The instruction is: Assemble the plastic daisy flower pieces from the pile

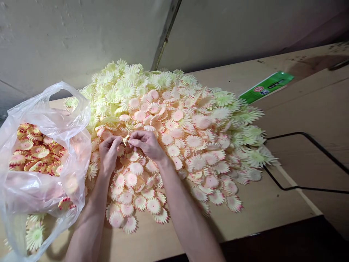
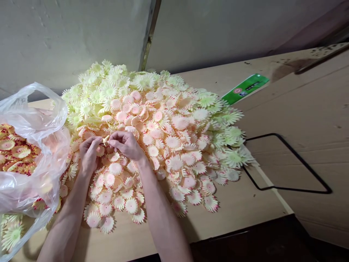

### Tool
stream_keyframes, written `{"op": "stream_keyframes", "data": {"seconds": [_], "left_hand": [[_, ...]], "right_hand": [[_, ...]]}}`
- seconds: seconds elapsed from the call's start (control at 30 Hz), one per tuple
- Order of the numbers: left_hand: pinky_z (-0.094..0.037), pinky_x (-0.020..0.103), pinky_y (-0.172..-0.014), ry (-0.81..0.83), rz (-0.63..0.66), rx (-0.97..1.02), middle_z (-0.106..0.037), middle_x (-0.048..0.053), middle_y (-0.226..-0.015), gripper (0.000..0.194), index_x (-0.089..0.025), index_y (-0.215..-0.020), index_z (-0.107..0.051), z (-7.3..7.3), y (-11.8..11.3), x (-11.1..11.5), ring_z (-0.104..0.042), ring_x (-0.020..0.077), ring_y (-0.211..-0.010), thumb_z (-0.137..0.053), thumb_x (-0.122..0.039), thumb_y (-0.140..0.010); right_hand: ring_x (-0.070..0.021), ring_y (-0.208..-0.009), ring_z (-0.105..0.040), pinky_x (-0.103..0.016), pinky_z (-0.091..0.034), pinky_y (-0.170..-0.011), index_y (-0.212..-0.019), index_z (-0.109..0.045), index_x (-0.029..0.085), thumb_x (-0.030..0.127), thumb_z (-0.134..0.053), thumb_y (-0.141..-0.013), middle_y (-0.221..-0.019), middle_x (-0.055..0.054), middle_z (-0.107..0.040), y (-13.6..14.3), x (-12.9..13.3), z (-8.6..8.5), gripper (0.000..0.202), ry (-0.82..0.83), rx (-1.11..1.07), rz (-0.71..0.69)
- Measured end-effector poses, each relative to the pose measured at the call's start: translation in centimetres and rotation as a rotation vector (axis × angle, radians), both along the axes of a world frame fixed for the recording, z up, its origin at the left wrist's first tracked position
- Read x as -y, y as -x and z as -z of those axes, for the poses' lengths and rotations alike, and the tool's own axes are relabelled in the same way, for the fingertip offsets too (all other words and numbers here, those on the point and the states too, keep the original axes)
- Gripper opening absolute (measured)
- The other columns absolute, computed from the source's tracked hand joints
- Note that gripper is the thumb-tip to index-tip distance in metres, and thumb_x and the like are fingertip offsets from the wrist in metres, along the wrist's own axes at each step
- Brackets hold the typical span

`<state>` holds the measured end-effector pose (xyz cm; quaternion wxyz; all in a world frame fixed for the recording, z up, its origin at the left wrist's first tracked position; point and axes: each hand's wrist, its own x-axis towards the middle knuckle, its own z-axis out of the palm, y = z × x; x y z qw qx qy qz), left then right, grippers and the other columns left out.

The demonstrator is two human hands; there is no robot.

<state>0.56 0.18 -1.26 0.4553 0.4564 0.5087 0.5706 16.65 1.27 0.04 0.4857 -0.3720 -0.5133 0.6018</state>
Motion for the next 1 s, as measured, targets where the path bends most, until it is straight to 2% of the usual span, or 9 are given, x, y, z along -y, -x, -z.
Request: {"op": "stream_keyframes", "data": {"seconds": [0.13, 0.3, 0.47, 0.63, 0.7, 0.77, 0.87, 1.0], "left_hand": [[-0.048, 0.022, -0.063, 0.025, -0.015, 0.083, -0.068, 0.000, -0.070, 0.022, -0.019, -0.069, -0.071, -0.1, -0.1, -0.1, -0.059, 0.0122, -0.065, -0.073, -0.038, -0.079], [-0.043, 0.022, -0.048, 0.093, 0.066, 0.172, -0.065, -0.001, -0.064, 0.030, -0.020, -0.069, -0.065, -1.0, -0.5, 0.3, -0.057, 0.0114, -0.053, -0.073, -0.047, -0.080], [-0.044, 0.024, -0.045, 0.122, 0.063, 0.201, -0.068, 0.001, -0.065, 0.035, -0.020, -0.075, -0.061, -1.6, -1.0, 0.4, -0.064, 0.0150, -0.055, -0.071, -0.053, -0.080], [-0.040, 0.020, -0.037, 0.146, 0.094, 0.304, -0.068, 0.002, -0.068, 0.036, -0.020, -0.073, -0.063, -2.0, -1.5, 0.9, -0.062, 0.0137, -0.052, -0.077, -0.052, -0.075], [-0.043, 0.019, -0.038, 0.160, 0.113, 0.353, -0.067, 0.002, -0.068, 0.034, -0.019, -0.073, -0.065, -2.1, -1.8, 1.1, -0.064, 0.0137, -0.055, -0.078, -0.050, -0.075], [-0.046, 0.019, -0.042, 0.175, 0.113, 0.385, -0.066, 0.001, -0.067, 0.031, -0.018, -0.073, -0.066, -2.1, -1.8, 1.1, -0.064, 0.0138, -0.057, -0.078, -0.047, -0.075], [-0.048, 0.019, -0.048, 0.172, 0.092, 0.381, -0.062, -0.001, -0.065, 0.028, -0.018, -0.074, -0.067, -1.8, -1.4, 0.7, -0.061, 0.0115, -0.058, -0.079, -0.044, -0.076], [-0.046, 0.017, -0.057, -0.012, 0.033, 0.221, -0.057, -0.003, -0.065, 0.032, -0.018, -0.068, -0.065, -1.1, -0.4, 0.0, -0.053, 0.0073, -0.059, -0.079, -0.045, -0.078]], "right_hand": [[-0.0072, -0.045, -0.050, -0.021, -0.039, -0.044, -0.069, -0.067, 0.017, 0.032, -0.075, -0.075, -0.059, 0.003, -0.063, -0.3, -0.1, -0.3, 0.017, 0.015, -0.084, -0.051], [-0.0073, -0.043, -0.047, -0.021, -0.037, -0.041, -0.067, -0.065, 0.018, 0.032, -0.076, -0.070, -0.054, 0.004, -0.060, -0.5, 0.0, -0.5, 0.018, 0.055, -0.183, -0.048], [-0.0091, -0.046, -0.048, -0.021, -0.037, -0.041, -0.067, -0.062, 0.019, 0.032, -0.074, -0.068, -0.055, 0.004, -0.057, -0.6, 0.2, -0.4, 0.018, 0.059, -0.277, -0.052], [-0.0089, -0.041, -0.043, -0.025, -0.044, -0.045, -0.063, -0.062, 0.020, 0.031, -0.072, -0.067, -0.051, 0.005, -0.054, -0.7, 0.3, -0.2, 0.015, 0.021, -0.397, -0.051], [-0.0088, -0.039, -0.042, -0.025, -0.043, -0.044, -0.061, -0.063, 0.020, 0.028, -0.071, -0.065, -0.049, 0.004, -0.055, -0.7, 0.3, -0.2, 0.012, 0.018, -0.436, -0.038], [-0.0089, -0.038, -0.041, -0.023, -0.037, -0.039, -0.058, -0.063, 0.020, 0.026, -0.070, -0.062, -0.048, 0.004, -0.055, -0.8, 0.2, -0.3, 0.011, 0.022, -0.457, -0.029], [-0.0091, -0.037, -0.042, -0.022, -0.031, -0.036, -0.057, -0.064, 0.020, 0.025, -0.070, -0.060, -0.047, 0.003, -0.056, -0.8, 0.2, -0.3, 0.009, 0.053, -0.420, -0.004], [-0.0075, -0.037, -0.041, -0.021, -0.029, -0.037, -0.061, -0.068, 0.019, 0.026, -0.073, -0.063, -0.047, 0.003, -0.057, -0.4, 0.1, -0.1, 0.009, 0.069, -0.330, 0.088]]}}
